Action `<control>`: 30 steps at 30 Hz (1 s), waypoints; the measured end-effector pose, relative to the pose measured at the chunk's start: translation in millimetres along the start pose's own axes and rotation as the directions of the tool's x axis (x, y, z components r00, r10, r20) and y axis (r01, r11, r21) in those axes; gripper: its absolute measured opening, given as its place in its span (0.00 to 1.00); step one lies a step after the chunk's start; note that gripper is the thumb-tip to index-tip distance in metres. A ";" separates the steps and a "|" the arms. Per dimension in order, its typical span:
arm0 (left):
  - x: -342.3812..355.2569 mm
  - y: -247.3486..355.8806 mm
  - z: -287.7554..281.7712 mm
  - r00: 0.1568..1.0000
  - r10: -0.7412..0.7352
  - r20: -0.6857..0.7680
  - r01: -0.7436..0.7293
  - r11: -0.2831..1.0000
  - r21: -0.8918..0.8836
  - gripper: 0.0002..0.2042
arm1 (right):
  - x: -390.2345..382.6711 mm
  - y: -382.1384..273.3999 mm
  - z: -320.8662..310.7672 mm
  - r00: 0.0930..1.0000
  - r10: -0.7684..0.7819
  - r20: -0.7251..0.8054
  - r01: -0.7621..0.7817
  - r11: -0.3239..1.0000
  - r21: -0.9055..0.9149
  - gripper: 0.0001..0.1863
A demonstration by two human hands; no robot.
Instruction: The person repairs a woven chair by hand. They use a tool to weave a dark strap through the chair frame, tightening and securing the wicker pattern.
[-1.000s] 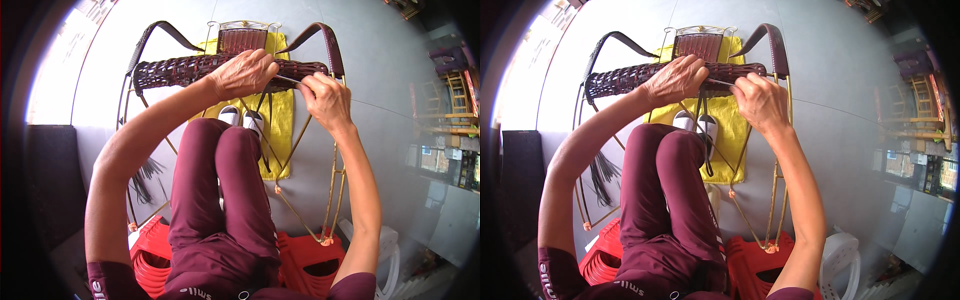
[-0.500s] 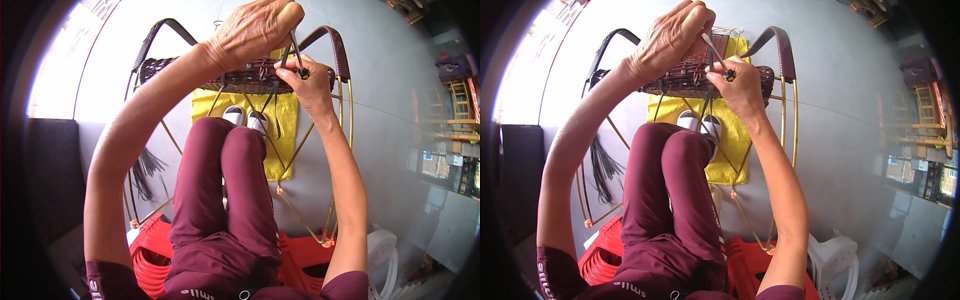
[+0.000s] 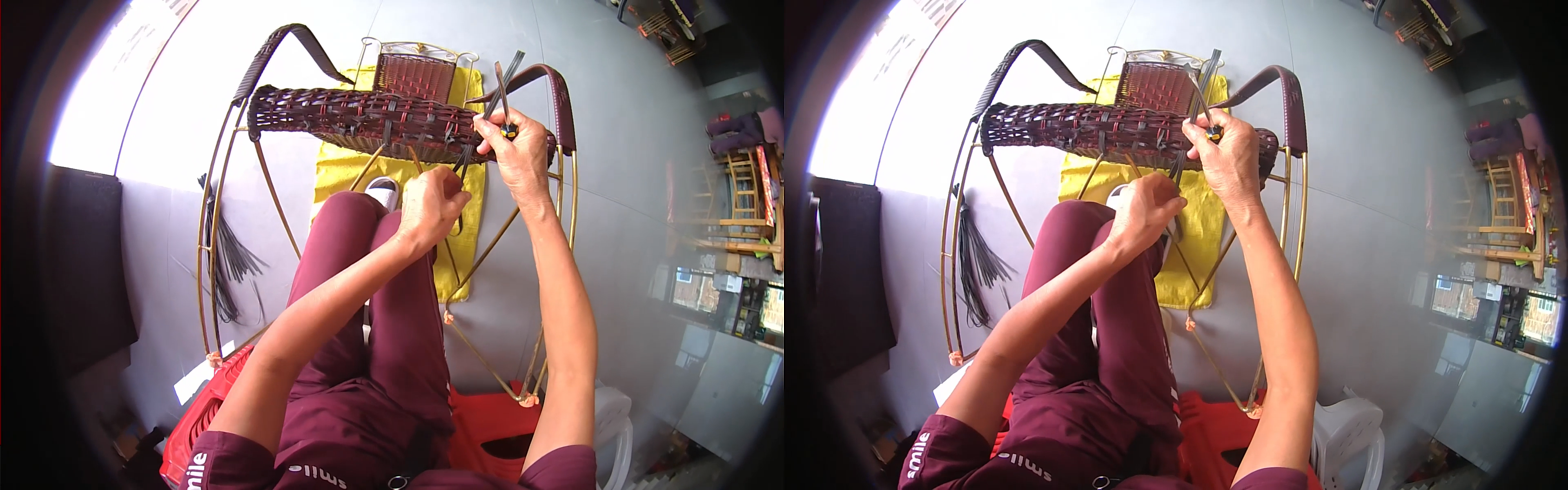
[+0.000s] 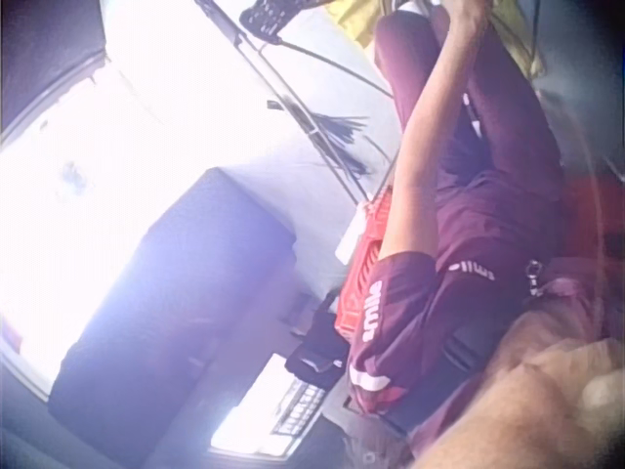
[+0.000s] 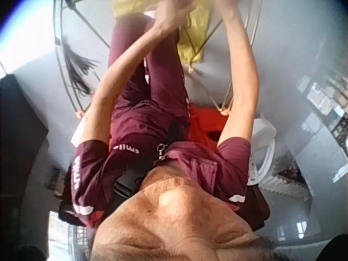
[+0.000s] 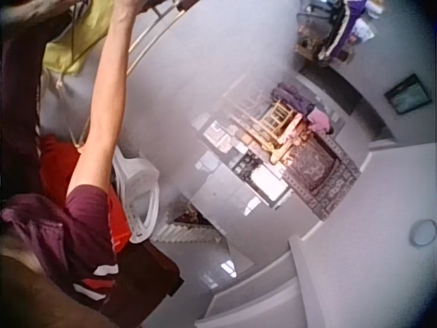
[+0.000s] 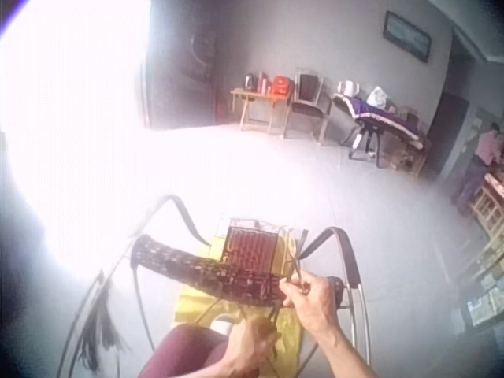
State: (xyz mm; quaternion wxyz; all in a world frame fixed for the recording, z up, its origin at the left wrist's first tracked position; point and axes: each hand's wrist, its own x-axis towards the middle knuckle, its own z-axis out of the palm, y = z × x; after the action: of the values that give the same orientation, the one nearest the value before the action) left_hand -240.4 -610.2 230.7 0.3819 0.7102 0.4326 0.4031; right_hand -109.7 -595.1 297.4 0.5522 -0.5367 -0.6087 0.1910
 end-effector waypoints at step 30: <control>-147.2 34.1 -31.3 0.984 -0.087 0.155 0.154 0.853 -0.498 0.12 | 5.0 -4.5 -9.6 0.991 0.119 0.053 -0.129 0.955 0.267 0.09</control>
State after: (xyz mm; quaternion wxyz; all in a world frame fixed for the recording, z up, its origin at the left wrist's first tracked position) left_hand -302.5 -751.3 237.5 0.6069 0.5799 0.3296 0.4321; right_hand -102.3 -595.8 306.5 0.5960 -0.4902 -0.5519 0.3161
